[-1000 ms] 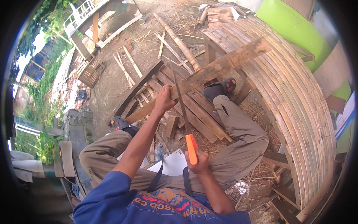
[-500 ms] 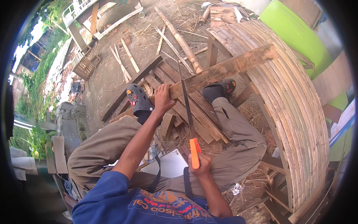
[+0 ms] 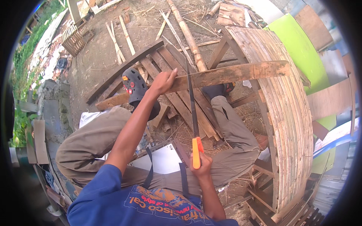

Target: The person sits on the ground and uses a hand saw to cut a wooden plank resting on a makeshift support. The sawing continues throughout the clip with repetitive strokes.

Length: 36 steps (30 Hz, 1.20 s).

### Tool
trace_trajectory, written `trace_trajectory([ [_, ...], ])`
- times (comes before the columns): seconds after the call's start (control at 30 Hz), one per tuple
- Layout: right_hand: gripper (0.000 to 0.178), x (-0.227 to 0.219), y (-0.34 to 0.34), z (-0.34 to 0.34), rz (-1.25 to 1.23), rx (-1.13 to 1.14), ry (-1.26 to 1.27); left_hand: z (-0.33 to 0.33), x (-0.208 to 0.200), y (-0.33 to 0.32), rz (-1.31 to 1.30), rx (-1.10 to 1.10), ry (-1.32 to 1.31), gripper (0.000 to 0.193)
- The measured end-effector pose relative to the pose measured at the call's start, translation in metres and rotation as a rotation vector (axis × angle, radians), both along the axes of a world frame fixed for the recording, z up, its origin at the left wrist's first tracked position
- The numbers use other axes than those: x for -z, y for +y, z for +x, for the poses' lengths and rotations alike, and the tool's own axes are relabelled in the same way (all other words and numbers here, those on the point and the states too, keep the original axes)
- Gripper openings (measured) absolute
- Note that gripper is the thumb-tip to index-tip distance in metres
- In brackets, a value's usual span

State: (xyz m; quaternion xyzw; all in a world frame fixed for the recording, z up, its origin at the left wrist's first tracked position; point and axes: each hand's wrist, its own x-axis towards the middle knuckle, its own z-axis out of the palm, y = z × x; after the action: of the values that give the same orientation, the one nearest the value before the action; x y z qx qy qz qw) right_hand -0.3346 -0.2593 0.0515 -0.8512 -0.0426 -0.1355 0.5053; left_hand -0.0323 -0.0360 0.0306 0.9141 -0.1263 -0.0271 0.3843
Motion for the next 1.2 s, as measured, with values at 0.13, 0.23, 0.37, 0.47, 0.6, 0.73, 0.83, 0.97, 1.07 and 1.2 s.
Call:
trace_trajectory([
  [0.13,0.017,-0.029,0.008,-0.012,-0.078,-0.006,0.105,0.004,0.002,-0.018,0.150,-0.147,0.063,0.085],
  [0.23,0.003,-0.040,0.004,-0.048,-0.162,-0.010,0.251,0.001,0.010,-0.018,0.117,-0.199,0.005,0.082],
  [0.37,0.005,-0.045,-0.003,-0.087,-0.183,-0.008,0.247,-0.006,0.012,-0.022,0.071,-0.250,-0.005,0.067],
  [0.47,0.007,-0.041,0.010,-0.034,-0.230,0.000,0.160,-0.002,0.016,-0.030,0.089,-0.289,-0.007,0.057],
  [0.6,0.015,-0.036,0.053,0.120,-0.059,0.015,-0.039,0.009,0.029,-0.029,0.163,-0.281,-0.028,0.056],
  [0.73,0.019,-0.038,0.069,0.153,-0.031,0.077,-0.026,0.000,0.015,-0.031,0.201,-0.296,0.054,0.059],
  [0.83,0.014,-0.043,0.051,0.122,-0.024,0.032,0.142,0.008,0.018,-0.026,0.140,-0.316,-0.049,0.060],
  [0.97,0.007,-0.039,0.022,0.020,-0.132,-0.015,0.186,0.001,0.009,-0.024,0.136,-0.287,0.007,0.057],
  [1.07,0.004,-0.053,0.012,-0.045,-0.125,0.004,0.301,-0.003,0.005,-0.025,0.113,-0.312,0.008,0.053],
  [1.2,0.008,-0.030,0.012,-0.013,-0.128,0.033,0.165,0.000,0.014,-0.030,0.136,-0.315,0.005,0.053],
])
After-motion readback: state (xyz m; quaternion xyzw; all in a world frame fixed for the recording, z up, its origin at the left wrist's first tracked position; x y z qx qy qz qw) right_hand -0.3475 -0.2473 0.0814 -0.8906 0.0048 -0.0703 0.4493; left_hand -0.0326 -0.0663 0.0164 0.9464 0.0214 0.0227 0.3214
